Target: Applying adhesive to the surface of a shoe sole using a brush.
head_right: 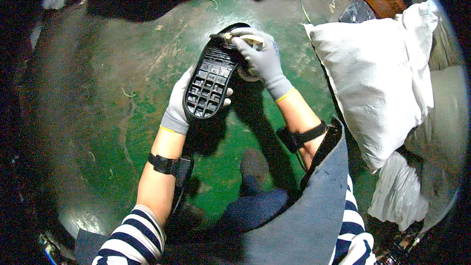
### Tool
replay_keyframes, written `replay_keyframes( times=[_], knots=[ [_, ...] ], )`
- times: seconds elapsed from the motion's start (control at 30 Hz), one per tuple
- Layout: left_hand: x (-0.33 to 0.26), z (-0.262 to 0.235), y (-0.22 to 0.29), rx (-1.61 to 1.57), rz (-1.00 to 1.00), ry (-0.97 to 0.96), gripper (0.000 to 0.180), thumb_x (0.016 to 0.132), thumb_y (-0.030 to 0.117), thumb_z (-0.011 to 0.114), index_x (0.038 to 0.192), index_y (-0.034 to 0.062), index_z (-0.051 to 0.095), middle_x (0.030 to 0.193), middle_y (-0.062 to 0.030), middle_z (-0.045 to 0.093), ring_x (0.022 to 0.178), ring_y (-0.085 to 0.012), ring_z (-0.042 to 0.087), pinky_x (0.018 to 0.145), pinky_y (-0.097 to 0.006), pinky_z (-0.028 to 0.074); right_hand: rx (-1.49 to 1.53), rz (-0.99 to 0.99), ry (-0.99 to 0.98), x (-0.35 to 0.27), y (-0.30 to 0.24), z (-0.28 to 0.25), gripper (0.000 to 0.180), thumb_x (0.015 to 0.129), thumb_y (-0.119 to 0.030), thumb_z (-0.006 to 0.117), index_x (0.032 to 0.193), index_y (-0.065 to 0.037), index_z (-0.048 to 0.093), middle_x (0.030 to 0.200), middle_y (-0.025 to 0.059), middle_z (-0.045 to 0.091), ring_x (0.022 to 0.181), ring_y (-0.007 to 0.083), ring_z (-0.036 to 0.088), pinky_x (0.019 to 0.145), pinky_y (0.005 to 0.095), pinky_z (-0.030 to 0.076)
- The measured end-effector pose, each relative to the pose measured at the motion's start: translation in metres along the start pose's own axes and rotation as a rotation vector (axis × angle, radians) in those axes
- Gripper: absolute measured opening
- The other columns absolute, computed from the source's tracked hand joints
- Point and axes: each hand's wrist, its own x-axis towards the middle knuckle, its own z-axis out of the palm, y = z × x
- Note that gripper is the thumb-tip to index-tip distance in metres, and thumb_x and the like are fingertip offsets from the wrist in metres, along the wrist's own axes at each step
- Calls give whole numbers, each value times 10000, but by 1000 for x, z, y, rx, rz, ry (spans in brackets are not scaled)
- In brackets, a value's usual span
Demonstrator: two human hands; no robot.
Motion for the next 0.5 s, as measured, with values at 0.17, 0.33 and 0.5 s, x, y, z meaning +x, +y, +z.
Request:
replay_keyframes(
  times=[0.17, 0.33, 0.5],
  knots=[
    [-7, -9, 5, 54, 43, -15, 637, 1050, 517, 318, 1447, 42, 467, 1353, -248, 582, 1142, -531, 598, 976, -672, 488, 79, 34, -34, -22, -31, 21, 147, 882, -181, 721, 986, -79, 741, 950, 68, 742, 895, 191, 698, 843, 314, 519],
    [8, 0, -1, -28, 233, 83, 503, 1065, 423, 368, 1334, 52, 575, 1252, -175, 660, 1079, -338, 662, 991, -526, 522, -74, -13, 33, -40, -46, 27, 142, 846, -174, 752, 971, -108, 744, 934, 52, 739, 860, 215, 675, 842, 323, 486],
    [13, 2, 2, -117, 220, -55, 528, 1062, 436, 353, 1338, 45, 573, 1259, -167, 653, 1121, -313, 635, 1043, -482, 482, -183, -218, -14, -46, -64, 25, 146, 838, -162, 756, 974, -111, 741, 955, 35, 736, 888, 206, 672, 869, 326, 465]
  ],
)
